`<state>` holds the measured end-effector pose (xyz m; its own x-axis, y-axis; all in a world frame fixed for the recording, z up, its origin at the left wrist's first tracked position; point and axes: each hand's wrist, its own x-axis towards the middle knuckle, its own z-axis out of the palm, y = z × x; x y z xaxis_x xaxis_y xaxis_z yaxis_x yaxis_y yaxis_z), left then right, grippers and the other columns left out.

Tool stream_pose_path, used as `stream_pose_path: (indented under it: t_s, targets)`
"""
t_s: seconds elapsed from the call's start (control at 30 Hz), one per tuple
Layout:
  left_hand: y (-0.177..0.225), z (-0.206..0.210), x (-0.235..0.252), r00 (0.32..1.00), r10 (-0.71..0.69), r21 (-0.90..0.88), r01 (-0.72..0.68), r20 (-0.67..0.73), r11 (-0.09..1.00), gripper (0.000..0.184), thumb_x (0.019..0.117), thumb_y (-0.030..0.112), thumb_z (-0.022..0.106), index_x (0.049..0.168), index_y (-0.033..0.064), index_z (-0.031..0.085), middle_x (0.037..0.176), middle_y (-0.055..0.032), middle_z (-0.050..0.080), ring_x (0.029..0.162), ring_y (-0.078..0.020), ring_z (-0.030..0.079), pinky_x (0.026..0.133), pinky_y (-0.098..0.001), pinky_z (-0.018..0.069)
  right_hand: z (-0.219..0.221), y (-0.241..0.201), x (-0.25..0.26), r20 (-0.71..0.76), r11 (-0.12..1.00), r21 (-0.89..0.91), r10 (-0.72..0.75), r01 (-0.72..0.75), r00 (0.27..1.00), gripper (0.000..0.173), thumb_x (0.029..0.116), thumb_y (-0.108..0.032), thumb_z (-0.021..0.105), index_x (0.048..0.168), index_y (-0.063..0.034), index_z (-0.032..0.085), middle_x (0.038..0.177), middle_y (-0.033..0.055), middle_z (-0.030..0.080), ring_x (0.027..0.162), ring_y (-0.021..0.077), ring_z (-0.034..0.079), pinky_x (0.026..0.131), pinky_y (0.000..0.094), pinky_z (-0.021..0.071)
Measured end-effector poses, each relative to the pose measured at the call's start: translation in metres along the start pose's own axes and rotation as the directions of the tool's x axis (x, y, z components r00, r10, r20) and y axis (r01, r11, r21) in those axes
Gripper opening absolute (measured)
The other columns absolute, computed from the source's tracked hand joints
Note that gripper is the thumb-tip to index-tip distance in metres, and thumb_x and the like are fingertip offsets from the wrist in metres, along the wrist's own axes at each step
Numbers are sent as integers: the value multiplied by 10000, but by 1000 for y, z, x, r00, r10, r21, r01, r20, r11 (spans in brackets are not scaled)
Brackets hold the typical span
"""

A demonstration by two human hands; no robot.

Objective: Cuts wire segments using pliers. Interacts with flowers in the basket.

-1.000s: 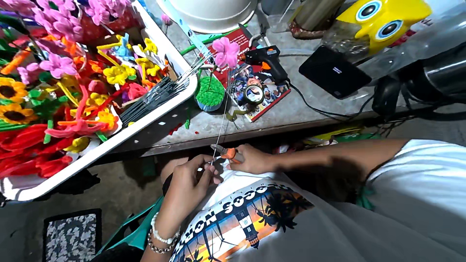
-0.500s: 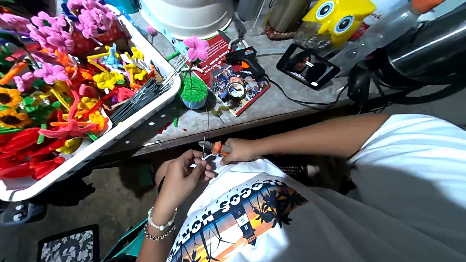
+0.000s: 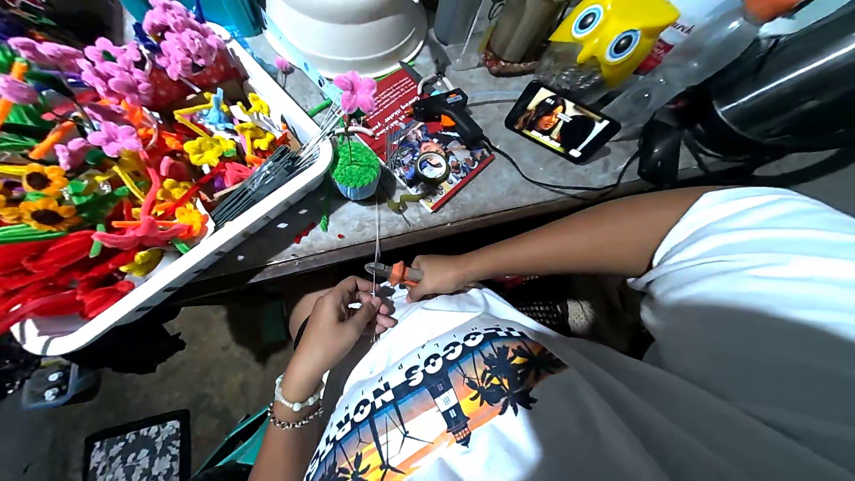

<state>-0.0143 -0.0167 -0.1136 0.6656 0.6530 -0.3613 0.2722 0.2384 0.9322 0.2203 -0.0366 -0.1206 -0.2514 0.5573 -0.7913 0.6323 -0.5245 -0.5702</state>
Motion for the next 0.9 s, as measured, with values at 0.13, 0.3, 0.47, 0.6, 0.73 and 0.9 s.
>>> stream_pose_path:
  t_s: [0.13,0.3,0.47,0.6,0.73,0.9]
  targets:
    - [-4,4,1,999,32,32,-33,37,999,163,984,4,609,1147,1,610,897,-47,744,716,-126,741,671,-274,647,-1,-7,-1,17,1000,-13,15,-15,1000,229,963,-210,703,980,-31,563,744,26,506,580,86,456,536,265,386]
    - [0,-3,-7,994,111,109,-111,3,988,178,978,25,610,1154,6,625,908,-30,751,734,-120,745,686,-274,650,-7,-7,0,56,997,-52,-52,55,997,242,993,-262,675,977,-33,598,753,18,528,607,77,480,576,275,418]
    - [14,-12,-12,954,282,203,-256,-107,945,176,987,90,627,1139,3,640,921,-22,755,782,-136,755,718,-298,659,-4,-5,-16,28,944,-228,-239,239,971,319,1025,-294,632,1045,25,626,863,112,561,772,195,525,711,405,435]
    - [36,-7,-4,897,406,324,-337,-175,884,146,984,102,652,1096,10,668,915,-11,764,802,-99,754,743,-268,652,7,20,-23,-121,894,-117,-446,433,887,442,985,-203,669,1330,27,517,1132,222,643,1009,285,636,887,457,510]
    - [62,6,24,843,513,551,-354,-161,755,117,971,138,692,1041,44,681,866,5,742,721,-47,720,667,-236,628,22,48,-28,-332,842,52,-492,536,805,502,952,-191,682,1335,23,438,1121,161,613,982,155,625,881,309,521]
    - [93,25,79,842,536,732,-328,-60,597,135,985,125,689,1064,25,646,850,-103,716,661,-191,706,629,-393,616,43,76,-24,-563,663,171,-541,729,624,485,923,-157,672,1280,60,427,949,32,615,858,12,612,818,201,526]
